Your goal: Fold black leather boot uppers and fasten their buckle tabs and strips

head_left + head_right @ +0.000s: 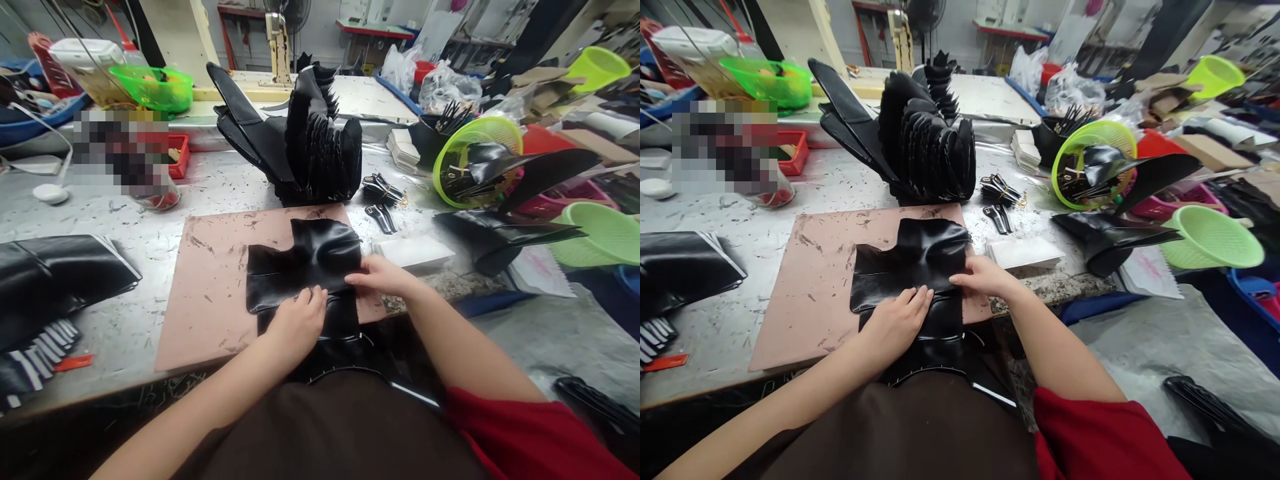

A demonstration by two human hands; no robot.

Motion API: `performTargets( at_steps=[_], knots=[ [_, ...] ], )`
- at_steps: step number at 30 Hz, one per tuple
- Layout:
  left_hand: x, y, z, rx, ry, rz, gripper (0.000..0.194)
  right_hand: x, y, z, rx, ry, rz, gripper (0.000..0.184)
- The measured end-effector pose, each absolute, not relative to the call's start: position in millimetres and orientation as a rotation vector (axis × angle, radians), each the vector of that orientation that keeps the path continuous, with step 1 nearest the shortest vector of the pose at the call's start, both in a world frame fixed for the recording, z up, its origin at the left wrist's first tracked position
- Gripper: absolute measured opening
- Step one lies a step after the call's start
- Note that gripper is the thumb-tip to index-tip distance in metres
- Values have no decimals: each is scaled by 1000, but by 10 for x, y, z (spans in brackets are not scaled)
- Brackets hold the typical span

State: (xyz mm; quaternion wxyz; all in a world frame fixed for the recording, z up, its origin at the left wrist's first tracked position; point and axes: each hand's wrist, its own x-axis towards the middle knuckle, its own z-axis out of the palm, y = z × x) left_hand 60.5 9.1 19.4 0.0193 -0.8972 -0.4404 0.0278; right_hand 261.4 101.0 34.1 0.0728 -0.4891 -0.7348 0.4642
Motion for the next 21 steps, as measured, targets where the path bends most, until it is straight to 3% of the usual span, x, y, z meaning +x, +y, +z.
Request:
performTargets(
  at_steps=[10, 18, 21],
  knots=[
    [578, 143, 236, -2817, -1378, 89, 47, 2628, 1134, 335, -1466, -2535, 1222, 19],
    [653, 177, 277, -2827, -1391, 144, 50, 2602, 1104, 321, -1671, -2720, 644, 25],
    [690, 183, 274, -2801, -1411, 124, 51, 2638, 973, 367, -1841, -2515, 425, 33]
  ],
)
